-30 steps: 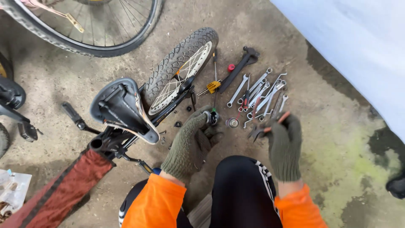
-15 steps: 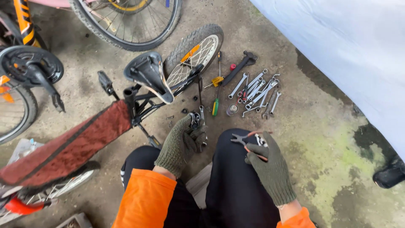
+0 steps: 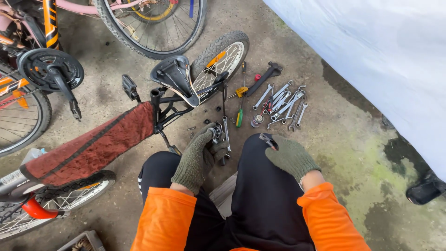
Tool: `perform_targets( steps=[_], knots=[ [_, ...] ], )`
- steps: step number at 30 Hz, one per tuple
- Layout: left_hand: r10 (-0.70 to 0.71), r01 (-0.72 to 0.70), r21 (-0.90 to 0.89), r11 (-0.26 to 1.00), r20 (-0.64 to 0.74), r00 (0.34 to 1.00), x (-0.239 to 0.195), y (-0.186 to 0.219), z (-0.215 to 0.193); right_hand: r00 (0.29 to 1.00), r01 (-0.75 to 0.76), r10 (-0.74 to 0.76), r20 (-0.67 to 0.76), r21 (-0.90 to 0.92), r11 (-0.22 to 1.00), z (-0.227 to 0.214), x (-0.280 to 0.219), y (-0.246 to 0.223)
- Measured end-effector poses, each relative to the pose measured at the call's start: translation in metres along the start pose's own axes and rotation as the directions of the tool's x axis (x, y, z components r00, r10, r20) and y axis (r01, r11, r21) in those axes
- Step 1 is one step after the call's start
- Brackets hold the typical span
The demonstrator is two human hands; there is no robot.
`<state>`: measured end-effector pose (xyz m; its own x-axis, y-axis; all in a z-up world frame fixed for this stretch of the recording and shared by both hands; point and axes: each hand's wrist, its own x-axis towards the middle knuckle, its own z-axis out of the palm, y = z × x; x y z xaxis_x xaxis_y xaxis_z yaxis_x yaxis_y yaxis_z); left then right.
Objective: The person uses pliers to manipulate a small metal part, likely a bicycle component, while sitting on the ground. They repeatedly grip, twist, and adjust the part with the pliers, occasionally using their fingers to hold it steady.
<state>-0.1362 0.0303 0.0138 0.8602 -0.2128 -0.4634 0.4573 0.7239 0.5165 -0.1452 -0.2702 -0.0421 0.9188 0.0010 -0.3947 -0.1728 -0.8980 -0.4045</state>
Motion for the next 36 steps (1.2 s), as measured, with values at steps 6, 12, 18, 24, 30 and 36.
perform_targets(
  steps=[6, 12, 18, 24, 30, 36],
  knots=[
    [-0.065, 0.078, -0.15, 0.986, 0.089, 0.994, -0.006, 0.017, 0.004, 0.951, 0.069, -0.062, -0.304, 0.011, 0.998, -0.011, -0.024, -0.032],
    [-0.074, 0.105, -0.225, 0.969, 0.142, 0.987, 0.001, 0.007, -0.013, 0.666, 0.064, -0.634, -0.393, -0.817, 0.574, 0.053, 0.01, 0.033],
    [-0.059, 0.075, -0.186, 0.98, 0.09, 0.994, 0.008, -0.004, -0.042, 0.804, 0.272, -0.152, -0.574, 0.129, 0.954, -0.009, -0.051, -0.103],
    [-0.226, 0.262, -0.239, 0.935, 0.166, 0.96, -0.017, 0.031, -0.013, 0.823, 0.373, -0.197, -0.534, 0.245, 0.895, 0.031, -0.051, -0.154],
    [0.095, -0.041, 0.462, 0.886, -0.093, 0.991, -0.034, 0.024, 0.017, 0.835, 0.399, -0.231, -0.499, 0.261, 0.879, 0.028, -0.05, -0.171],
    [0.223, -0.175, 0.635, 0.752, 0.005, 0.975, -0.015, 0.003, -0.007, 0.844, 0.411, -0.25, -0.474, 0.274, 0.87, 0.024, -0.053, -0.176]
  ],
)
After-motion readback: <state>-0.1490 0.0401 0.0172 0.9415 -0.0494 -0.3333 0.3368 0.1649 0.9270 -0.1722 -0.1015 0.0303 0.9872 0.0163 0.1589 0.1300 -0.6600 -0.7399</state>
